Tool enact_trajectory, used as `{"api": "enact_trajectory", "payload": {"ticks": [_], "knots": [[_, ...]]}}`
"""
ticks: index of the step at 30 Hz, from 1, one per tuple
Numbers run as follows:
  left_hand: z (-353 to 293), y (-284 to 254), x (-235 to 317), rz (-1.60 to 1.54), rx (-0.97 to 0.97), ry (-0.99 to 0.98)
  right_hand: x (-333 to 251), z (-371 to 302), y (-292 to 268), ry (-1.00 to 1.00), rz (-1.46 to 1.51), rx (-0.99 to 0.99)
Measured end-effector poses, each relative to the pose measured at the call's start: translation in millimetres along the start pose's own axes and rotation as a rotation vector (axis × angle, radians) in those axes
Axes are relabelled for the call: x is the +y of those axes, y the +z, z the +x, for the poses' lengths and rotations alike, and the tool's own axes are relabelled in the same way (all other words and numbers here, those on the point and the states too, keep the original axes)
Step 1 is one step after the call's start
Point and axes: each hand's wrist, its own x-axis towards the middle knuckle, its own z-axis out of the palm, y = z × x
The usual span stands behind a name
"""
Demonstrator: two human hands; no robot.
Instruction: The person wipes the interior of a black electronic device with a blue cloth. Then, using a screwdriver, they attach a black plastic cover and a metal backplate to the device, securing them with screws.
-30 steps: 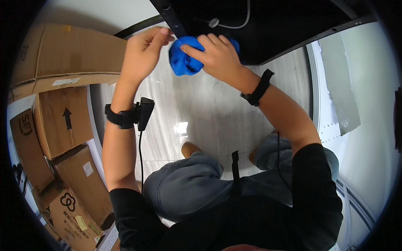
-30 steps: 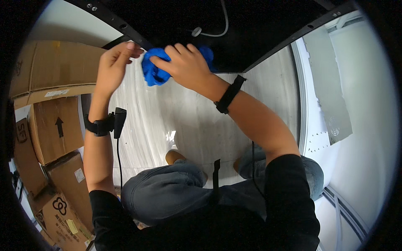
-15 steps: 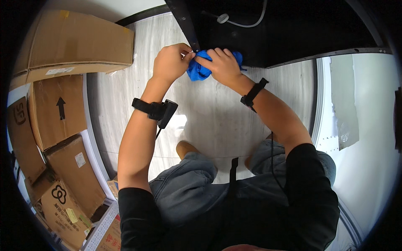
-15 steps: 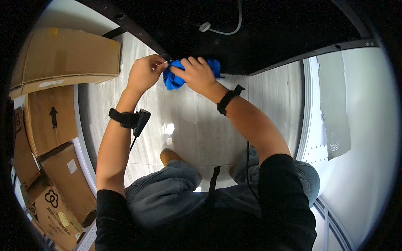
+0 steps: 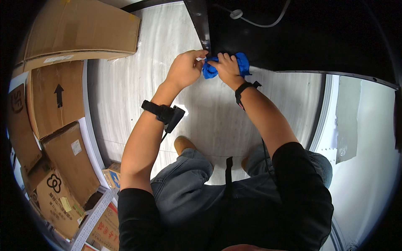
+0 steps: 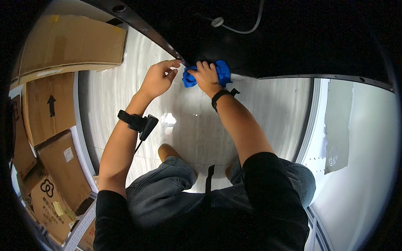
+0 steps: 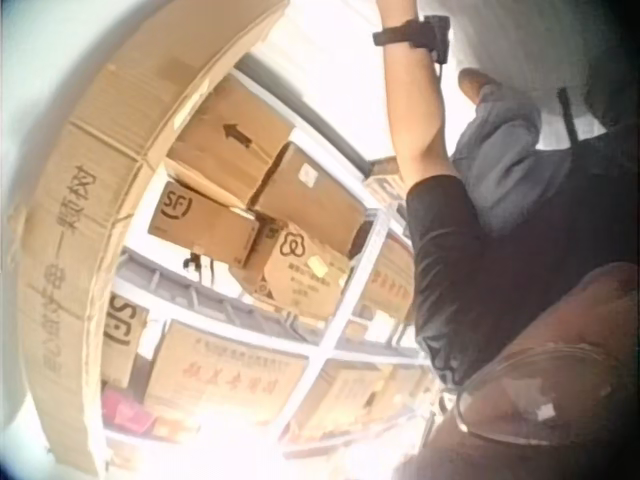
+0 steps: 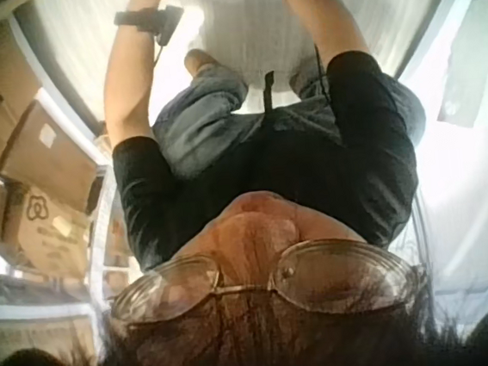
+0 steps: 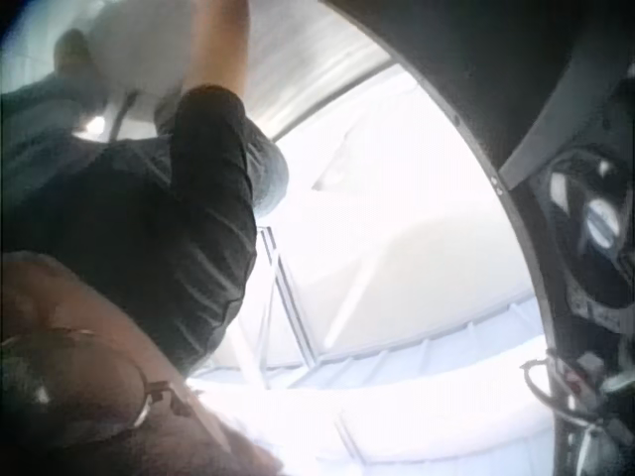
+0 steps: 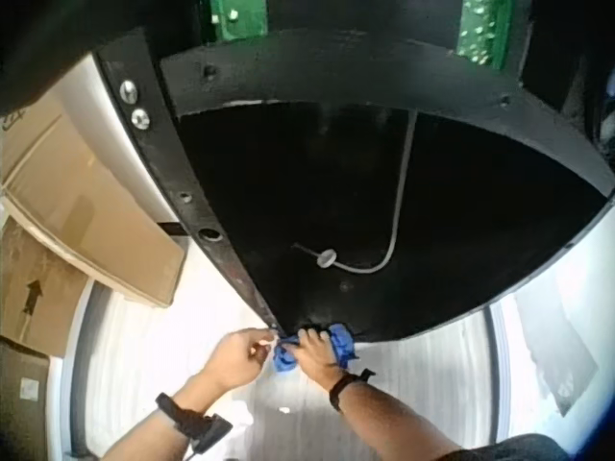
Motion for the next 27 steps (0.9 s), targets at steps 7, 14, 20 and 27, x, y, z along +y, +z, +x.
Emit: {"api": "enact_trajectory", "payload": {"ticks": [7, 14, 20, 27], "knots": [[-3, 3, 0, -0.009, -0.031, -0.029, -4, 0, -1, 0.087, -0.035, -0.156], [-12, 4, 15, 0.022, -0.065, -0.074, 26, -21, -23, 0.189, -0.046, -0.259], [-10, 3, 25, 0.094, -0.304, 0.008, 55, -35, -83, 0.422, 0.015, -0.512], [-7, -13, 87, 0.026, -0.421, 0.153, 54, -46, -307, 0.174, 0.296, -0.288]]}}
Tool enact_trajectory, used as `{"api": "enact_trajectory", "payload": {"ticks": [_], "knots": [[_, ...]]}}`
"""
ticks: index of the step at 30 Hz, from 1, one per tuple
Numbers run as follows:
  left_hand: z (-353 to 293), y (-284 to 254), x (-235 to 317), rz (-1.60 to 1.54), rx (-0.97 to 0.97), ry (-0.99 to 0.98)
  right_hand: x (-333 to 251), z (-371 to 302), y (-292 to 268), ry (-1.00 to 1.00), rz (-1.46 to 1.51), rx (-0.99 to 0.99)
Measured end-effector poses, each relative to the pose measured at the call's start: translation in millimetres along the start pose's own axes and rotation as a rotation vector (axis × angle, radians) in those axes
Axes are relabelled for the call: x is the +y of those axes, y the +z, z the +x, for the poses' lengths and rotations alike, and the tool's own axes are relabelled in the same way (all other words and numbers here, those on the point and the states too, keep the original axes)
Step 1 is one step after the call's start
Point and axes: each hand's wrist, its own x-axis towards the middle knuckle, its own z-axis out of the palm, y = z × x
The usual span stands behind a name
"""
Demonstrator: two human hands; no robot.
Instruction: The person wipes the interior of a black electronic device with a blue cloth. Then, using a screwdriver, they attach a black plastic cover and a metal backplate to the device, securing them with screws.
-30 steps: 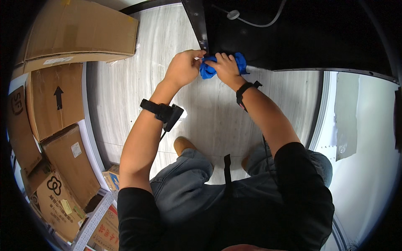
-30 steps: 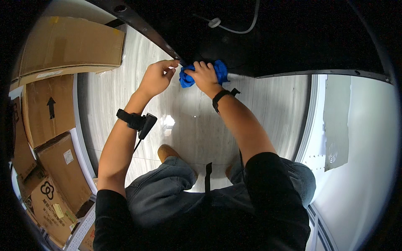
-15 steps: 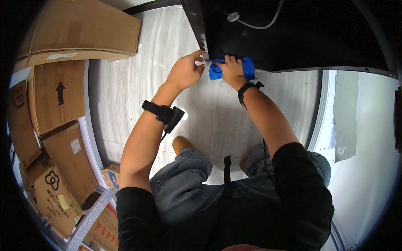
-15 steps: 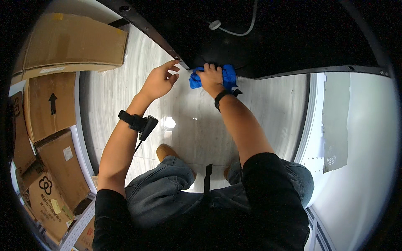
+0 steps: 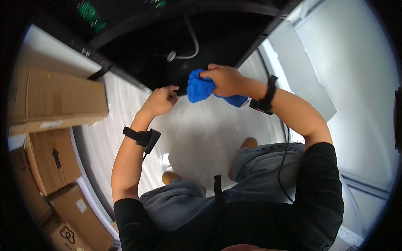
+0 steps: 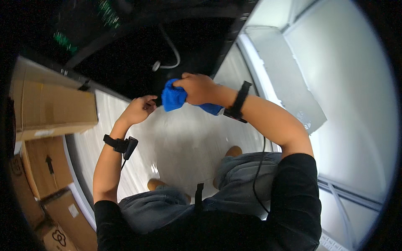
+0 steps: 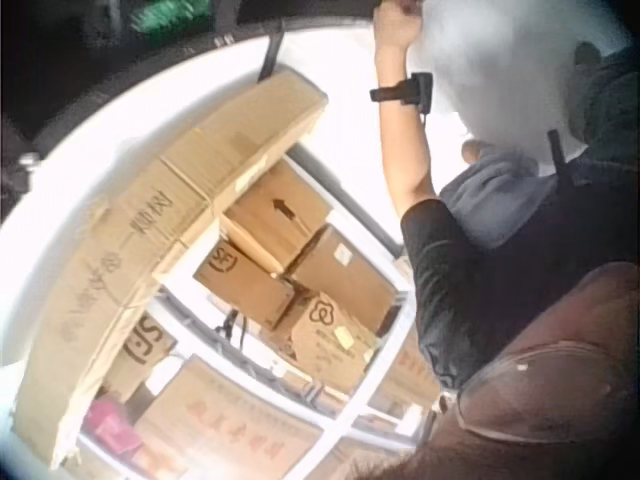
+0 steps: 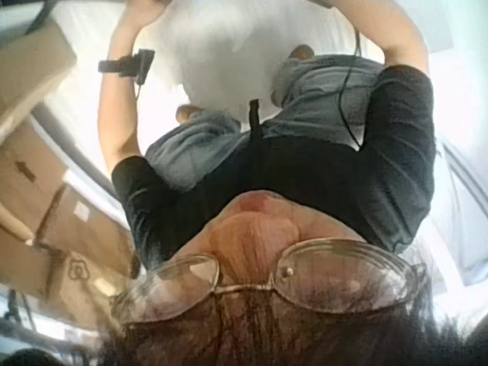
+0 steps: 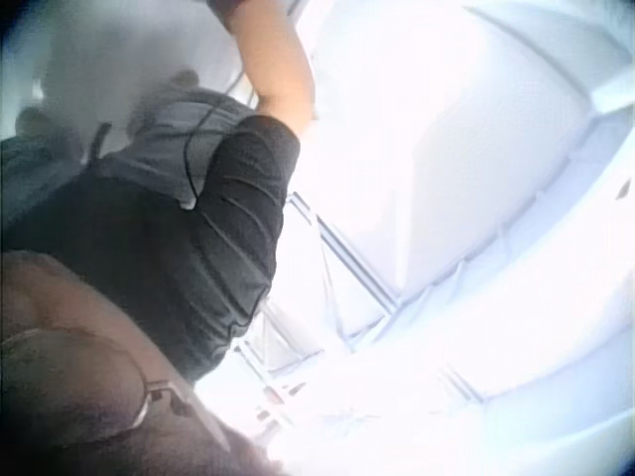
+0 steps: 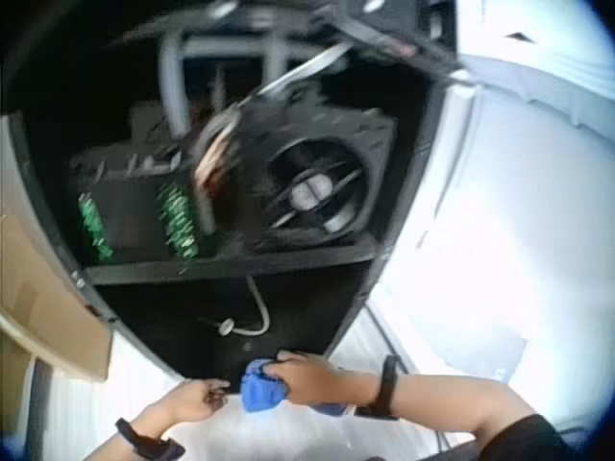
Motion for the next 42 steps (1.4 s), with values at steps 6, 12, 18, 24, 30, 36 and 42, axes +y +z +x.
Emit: {"api": "enact_trajectory", "payload": {"ticks": [6, 12, 18, 24, 30, 36, 42], "knots": [[-5, -6, 64, -0.114, 0.047, 0.323, -97, -116, -101, -0.034, -0.185, 0.627], [-17, -25, 105, -0.673, 0.024, 0.387, -113, -74, -121, -0.197, -0.528, 0.905], [-22, -43, 98, -0.880, 0.089, 0.253, -79, -30, -72, -0.322, -0.425, 0.899], [3, -48, 85, -0.701, 0.016, 0.341, -32, -11, -11, -0.279, -0.450, 0.705], [5, -49, 79, -0.714, 0.103, 0.322, -41, -1, -41, -0.336, -0.428, 0.787], [13, -49, 69, -0.732, 0.035, 0.245, -21, 4, -25, -0.350, -0.444, 0.695], [19, -38, 43, -0.778, 0.046, 0.206, 29, 25, 45, -0.362, -0.488, 0.347]]}}
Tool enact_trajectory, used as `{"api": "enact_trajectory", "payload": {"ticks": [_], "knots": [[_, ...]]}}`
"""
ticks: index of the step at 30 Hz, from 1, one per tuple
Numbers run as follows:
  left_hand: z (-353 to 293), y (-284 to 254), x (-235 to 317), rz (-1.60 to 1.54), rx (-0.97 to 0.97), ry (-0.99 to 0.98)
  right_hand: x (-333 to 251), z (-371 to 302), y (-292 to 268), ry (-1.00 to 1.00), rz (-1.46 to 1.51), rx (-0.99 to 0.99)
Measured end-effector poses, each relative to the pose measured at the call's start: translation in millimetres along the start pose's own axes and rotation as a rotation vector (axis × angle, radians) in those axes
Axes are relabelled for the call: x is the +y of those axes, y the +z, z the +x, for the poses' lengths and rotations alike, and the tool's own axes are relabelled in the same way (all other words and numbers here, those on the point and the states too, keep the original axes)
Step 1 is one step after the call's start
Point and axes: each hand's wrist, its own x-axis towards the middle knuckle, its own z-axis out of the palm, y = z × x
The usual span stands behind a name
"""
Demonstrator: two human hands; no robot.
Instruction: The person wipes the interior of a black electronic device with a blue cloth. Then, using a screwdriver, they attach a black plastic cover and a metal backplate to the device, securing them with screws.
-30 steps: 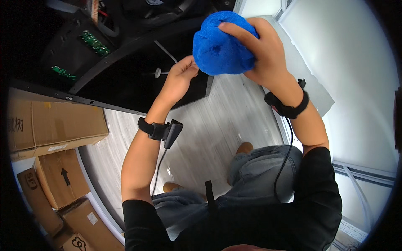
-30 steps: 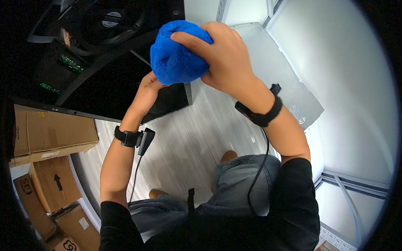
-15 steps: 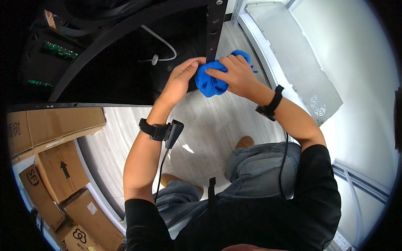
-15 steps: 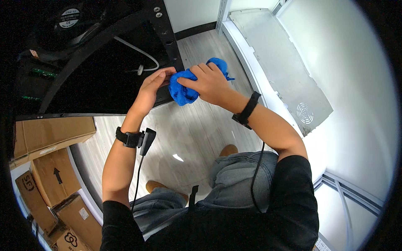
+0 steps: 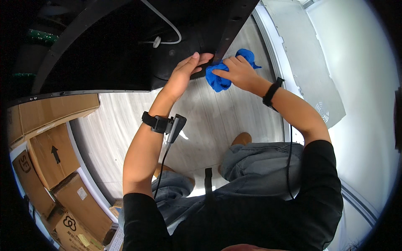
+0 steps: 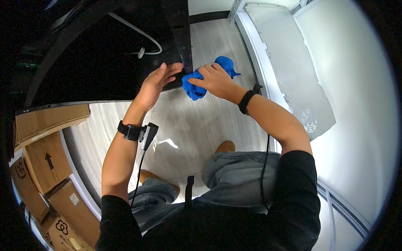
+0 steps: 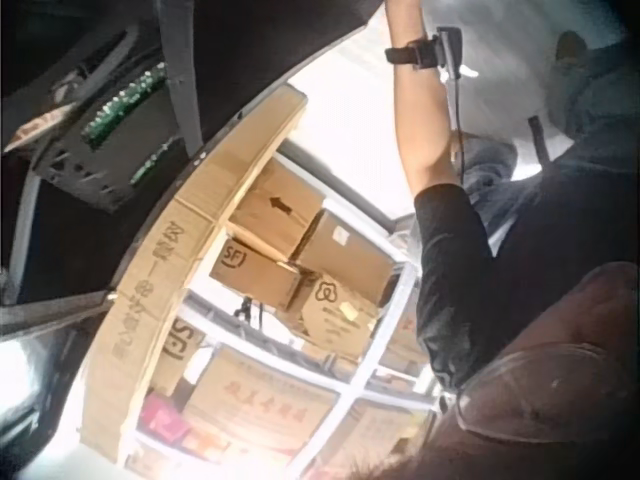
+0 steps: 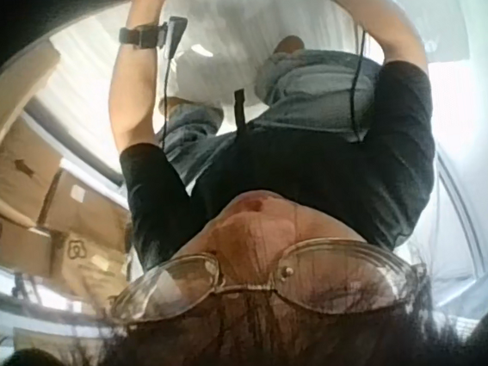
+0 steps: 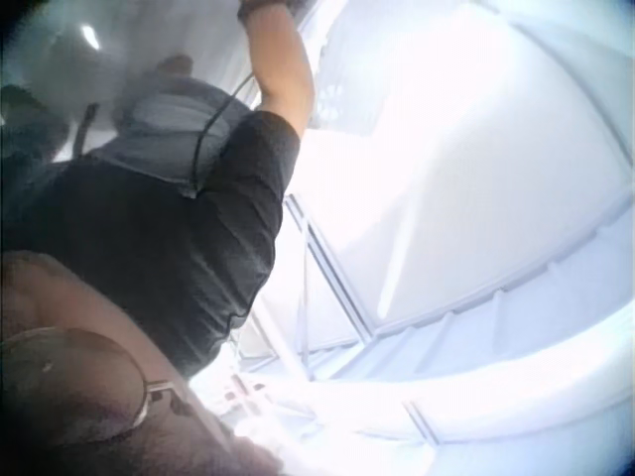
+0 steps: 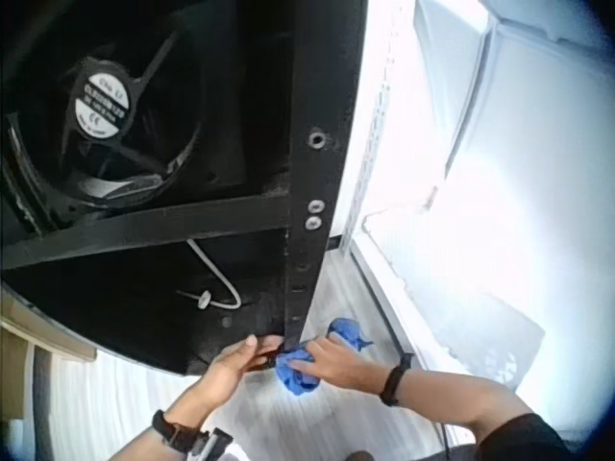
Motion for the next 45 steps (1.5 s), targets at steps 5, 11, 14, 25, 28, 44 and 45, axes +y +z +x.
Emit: {"api": "enact_trajectory", "payload": {"ticks": [5, 11, 14, 25, 28, 44, 45], "knots": [[2, 2, -30, -0.011, 0.044, -0.091, 0, -4, 59, -0.036, -0.035, 0.007], [3, 4, -49, -0.107, 0.060, -0.113, -19, -15, 122, 0.158, -0.020, -0.094], [3, 2, -48, -0.145, 0.047, -0.125, -31, -18, 142, 0.324, 0.027, -0.148], [-8, -29, -99, -0.027, 0.168, -0.212, -87, 32, 124, 0.717, 0.476, -0.383], [-29, -72, -124, 0.088, 0.268, -0.355, -94, 78, 116, 0.843, 0.603, -0.272], [-66, -121, -239, 0.999, 0.309, -0.518, -111, 115, 180, 0.403, 0.068, -0.546], [-67, -119, -230, 1.021, 0.271, -0.530, -114, 121, 182, 0.397, 0.014, -0.539]]}}
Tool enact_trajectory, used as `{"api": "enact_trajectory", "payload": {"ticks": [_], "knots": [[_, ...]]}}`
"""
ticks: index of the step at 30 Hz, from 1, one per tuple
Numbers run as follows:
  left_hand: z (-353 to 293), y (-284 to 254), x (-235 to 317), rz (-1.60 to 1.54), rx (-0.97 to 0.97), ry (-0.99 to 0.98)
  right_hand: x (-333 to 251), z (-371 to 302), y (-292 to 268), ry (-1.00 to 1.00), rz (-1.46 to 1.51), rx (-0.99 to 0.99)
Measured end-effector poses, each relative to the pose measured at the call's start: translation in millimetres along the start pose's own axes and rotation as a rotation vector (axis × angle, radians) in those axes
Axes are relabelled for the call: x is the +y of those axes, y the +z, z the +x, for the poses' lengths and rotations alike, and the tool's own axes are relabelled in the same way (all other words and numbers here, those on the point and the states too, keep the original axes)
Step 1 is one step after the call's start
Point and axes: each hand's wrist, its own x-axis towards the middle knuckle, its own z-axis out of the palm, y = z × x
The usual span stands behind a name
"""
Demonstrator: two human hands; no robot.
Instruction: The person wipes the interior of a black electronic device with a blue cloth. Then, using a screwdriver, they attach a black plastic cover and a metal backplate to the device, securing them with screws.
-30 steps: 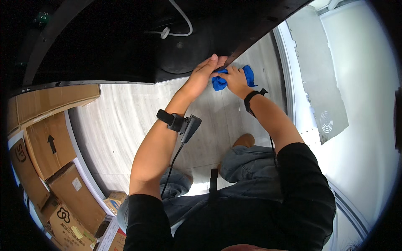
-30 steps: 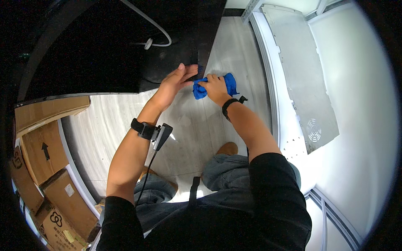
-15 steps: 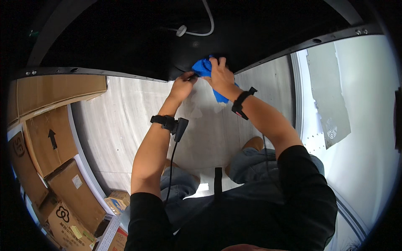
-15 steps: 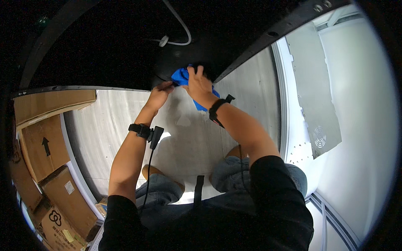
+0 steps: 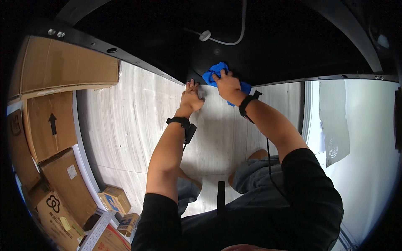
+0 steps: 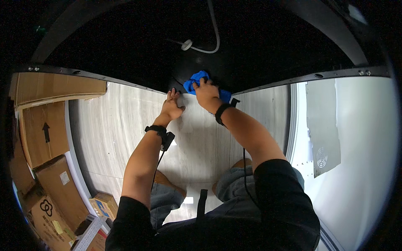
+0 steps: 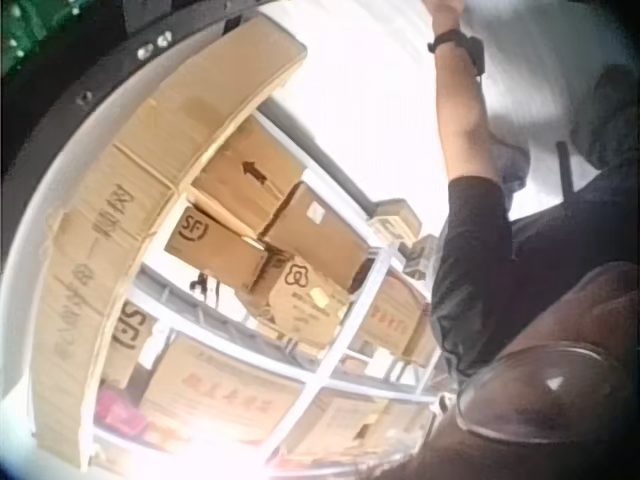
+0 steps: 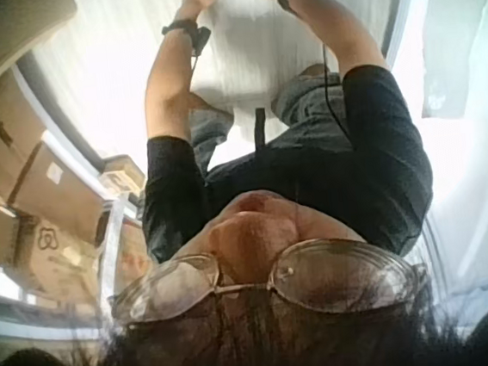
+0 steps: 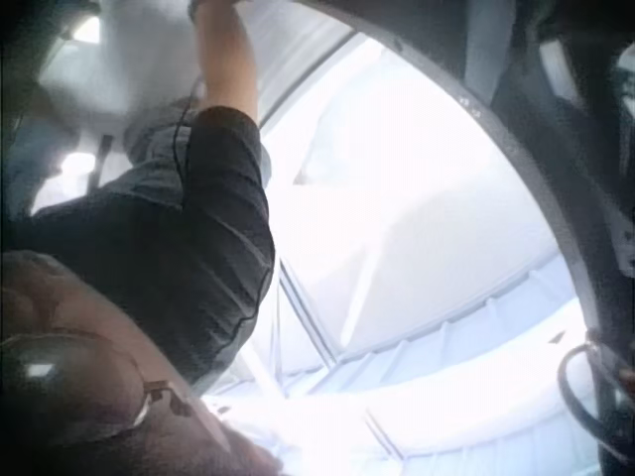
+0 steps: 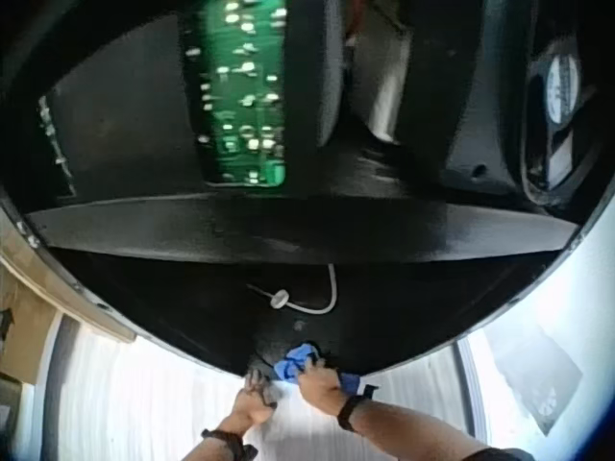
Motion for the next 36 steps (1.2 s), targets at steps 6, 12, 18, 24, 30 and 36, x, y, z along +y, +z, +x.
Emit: {"api": "enact_trajectory", "payload": {"ticks": [6, 12, 18, 24, 30, 36], "knots": [[1, 1, -8, 0.012, -0.099, -0.003, -34, 51, 0, -0.001, 0.076, -0.064], [-7, 4, -14, 0.089, -0.107, 0.045, -47, 105, -4, 0.046, 0.127, -0.023], [-9, 0, -7, 0.139, -0.168, -0.012, -32, 151, -1, 0.093, 0.139, -0.155], [-12, 0, -8, 0.182, -0.212, -0.021, -33, 143, -8, 0.175, 0.204, -0.213], [-12, 1, -3, 0.112, -0.233, -0.137, -47, 39, -9, 0.043, 0.247, -0.224], [-10, 1, 1, 0.162, -0.292, -0.173, -24, 1, -14, 0.102, 0.206, -0.368]]}}
